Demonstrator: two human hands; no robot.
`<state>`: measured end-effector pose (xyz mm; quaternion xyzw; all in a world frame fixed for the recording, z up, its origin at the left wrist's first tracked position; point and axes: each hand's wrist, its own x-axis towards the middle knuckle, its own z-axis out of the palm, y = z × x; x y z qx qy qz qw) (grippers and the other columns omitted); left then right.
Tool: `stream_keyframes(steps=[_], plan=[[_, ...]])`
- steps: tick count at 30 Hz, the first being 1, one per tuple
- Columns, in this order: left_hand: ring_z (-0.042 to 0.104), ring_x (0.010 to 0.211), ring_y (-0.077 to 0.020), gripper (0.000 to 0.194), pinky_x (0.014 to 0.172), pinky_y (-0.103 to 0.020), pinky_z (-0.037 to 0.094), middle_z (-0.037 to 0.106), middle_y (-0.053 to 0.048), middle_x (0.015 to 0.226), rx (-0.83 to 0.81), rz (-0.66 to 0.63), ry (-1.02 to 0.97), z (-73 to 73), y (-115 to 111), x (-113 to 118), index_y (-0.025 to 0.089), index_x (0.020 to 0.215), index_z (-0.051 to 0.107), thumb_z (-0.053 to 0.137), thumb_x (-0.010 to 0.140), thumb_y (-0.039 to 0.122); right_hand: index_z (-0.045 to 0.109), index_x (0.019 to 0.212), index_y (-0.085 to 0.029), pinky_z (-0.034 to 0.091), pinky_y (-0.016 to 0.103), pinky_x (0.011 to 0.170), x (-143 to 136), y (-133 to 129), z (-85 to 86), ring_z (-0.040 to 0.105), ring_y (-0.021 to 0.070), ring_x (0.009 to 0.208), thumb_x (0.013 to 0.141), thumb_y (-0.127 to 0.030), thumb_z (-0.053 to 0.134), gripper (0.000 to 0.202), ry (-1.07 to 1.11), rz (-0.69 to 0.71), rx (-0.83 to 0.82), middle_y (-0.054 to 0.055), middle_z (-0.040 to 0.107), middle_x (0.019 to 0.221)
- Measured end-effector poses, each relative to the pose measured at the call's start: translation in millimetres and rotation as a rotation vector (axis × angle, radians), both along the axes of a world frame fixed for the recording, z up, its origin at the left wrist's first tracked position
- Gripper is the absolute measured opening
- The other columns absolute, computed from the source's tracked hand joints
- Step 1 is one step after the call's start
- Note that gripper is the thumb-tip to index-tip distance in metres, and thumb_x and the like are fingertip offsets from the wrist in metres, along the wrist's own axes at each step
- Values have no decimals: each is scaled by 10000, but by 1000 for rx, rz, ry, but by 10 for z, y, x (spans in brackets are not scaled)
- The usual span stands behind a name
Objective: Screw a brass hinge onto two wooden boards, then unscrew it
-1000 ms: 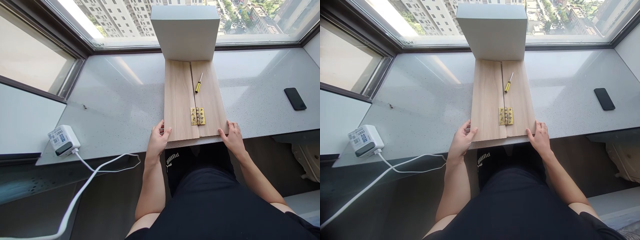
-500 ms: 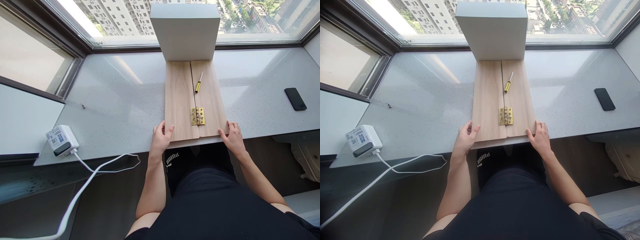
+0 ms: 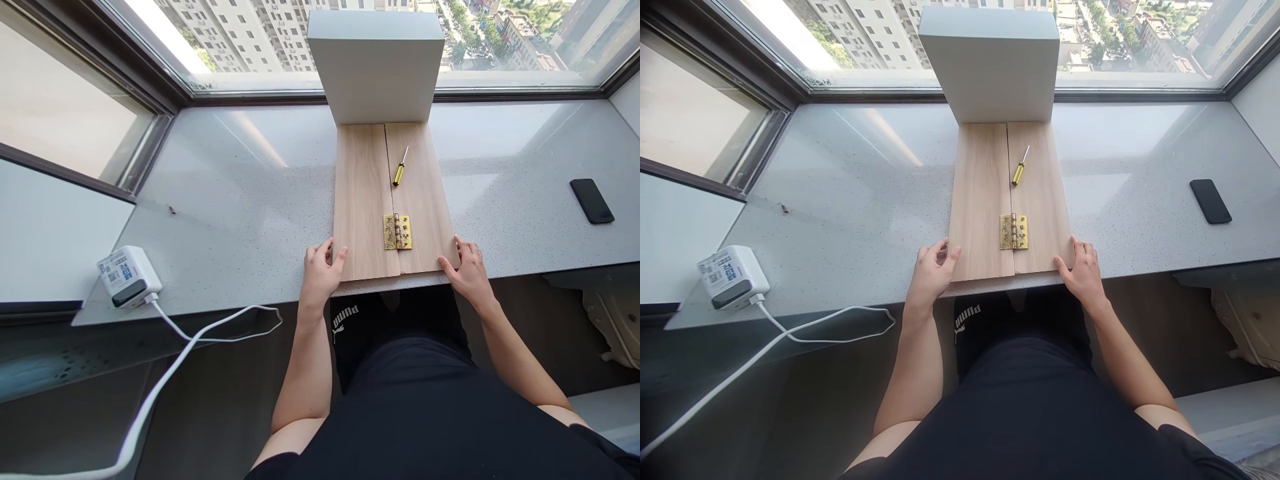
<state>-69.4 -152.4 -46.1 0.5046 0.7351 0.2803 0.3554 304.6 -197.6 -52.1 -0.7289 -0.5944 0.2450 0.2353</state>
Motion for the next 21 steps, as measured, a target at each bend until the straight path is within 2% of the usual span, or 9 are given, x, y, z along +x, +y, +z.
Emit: stream_keyframes(steps=[3,6,9,11,16,21], plan=[[711,1526,-420,807,1305,-590,625,610,-251,1744,50,-36,-72,-46,45,-21,149,1780,594,763,1112,570,486,1825,-115,494,735,1368,-33,18,-36,546,485,1635,1063,-828,590,1049,15,19,40,275,630,1716],[672,1592,-439,1014,1328,-615,608,547,-239,1838,102,-128,-155,-71,64,-108,187,1869,459,857,1048,631,498,1808,-106,385,736,1448,-67,54,-89,470,475,1732,1080,-849,555,1042,21,35,82,268,573,1823],[667,1594,-477,1276,1331,-652,598,507,-251,1875,110,-238,-151,-70,49,-230,200,1893,412,965,905,789,515,1803,-125,390,760,1428,-90,91,-145,476,486,1732,1090,-823,558,998,25,39,111,255,577,1839],[694,1556,-483,1345,1317,-670,606,528,-254,1859,121,-275,-132,-73,33,-287,211,1883,434,982,841,862,531,1794,-130,395,767,1415,-97,109,-175,481,494,1727,1089,-813,563,982,28,40,128,251,587,1835],[744,1474,-456,1250,1275,-681,630,622,-223,1778,194,-315,-63,-125,-7,-282,245,1801,545,956,826,913,583,1739,-160,426,771,1379,-69,115,-197,506,495,1705,1078,-872,553,972,39,40,155,261,630,1789],[640,1626,-452,1142,1364,-651,554,618,-211,1790,224,-330,-47,-150,-76,-201,233,1734,599,904,871,916,599,1716,-199,408,790,1373,33,67,-147,540,500,1660,1063,-891,586,952,26,30,146,250,633,1790]])
